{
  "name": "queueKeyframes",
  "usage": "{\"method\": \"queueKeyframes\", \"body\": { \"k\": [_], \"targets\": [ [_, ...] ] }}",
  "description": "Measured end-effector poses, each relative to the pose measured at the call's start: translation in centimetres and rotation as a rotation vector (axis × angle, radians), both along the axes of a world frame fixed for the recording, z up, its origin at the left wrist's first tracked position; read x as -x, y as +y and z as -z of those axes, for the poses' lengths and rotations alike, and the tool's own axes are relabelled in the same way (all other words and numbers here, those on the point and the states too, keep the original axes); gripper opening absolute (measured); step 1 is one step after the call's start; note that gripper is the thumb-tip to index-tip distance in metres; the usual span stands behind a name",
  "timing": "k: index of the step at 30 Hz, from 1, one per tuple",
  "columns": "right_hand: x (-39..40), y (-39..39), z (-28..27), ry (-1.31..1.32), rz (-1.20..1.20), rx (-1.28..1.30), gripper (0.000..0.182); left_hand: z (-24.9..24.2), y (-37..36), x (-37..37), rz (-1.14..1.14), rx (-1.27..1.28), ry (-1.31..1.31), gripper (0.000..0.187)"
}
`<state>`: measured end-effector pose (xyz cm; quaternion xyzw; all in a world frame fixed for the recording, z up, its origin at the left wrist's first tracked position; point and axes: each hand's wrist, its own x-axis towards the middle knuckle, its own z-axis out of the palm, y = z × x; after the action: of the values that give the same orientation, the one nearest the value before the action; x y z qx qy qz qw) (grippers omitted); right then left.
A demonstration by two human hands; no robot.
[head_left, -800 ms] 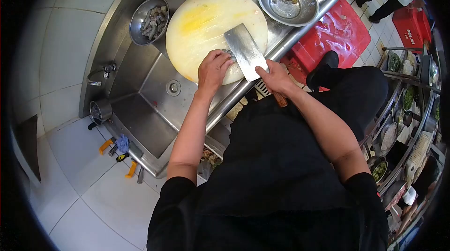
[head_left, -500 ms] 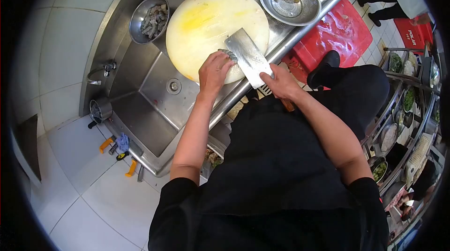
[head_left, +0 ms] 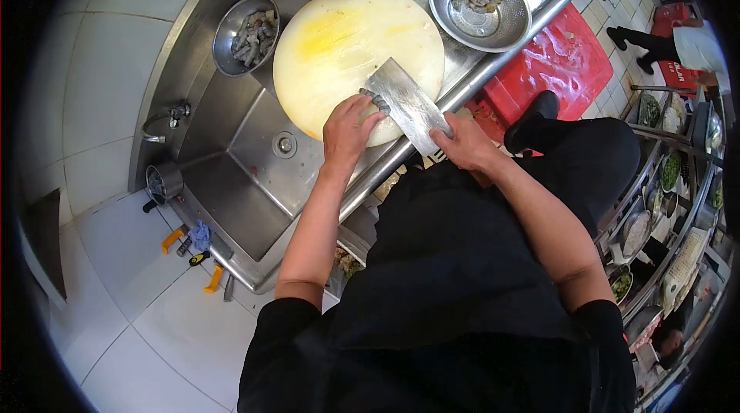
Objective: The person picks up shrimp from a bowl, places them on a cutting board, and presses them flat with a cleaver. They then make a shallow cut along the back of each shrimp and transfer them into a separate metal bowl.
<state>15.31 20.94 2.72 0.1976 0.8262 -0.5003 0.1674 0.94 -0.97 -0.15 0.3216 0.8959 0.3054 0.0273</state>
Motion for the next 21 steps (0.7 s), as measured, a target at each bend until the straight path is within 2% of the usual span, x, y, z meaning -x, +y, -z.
{"method": "queueKeyframes", "body": {
  "k": [14,17,21],
  "targets": [
    [2.6,2.3,0.7,0.019,-0.187,-0.108,0.041,-0.2,-0.5,0.1,0.035,0.009,-0.069,0.039],
    [2.0,3.0,-1.7,0.016,-0.201,-0.031,0.039,-0.2,-0.5,0.1,0.045,0.005,-0.071,0.038],
    [0.5,3.5,-2.4,-0.042,-0.226,-0.111,0.038,-0.1,-0.8,0.4,0.08,0.011,-0.036,0.038]
  ]
}}
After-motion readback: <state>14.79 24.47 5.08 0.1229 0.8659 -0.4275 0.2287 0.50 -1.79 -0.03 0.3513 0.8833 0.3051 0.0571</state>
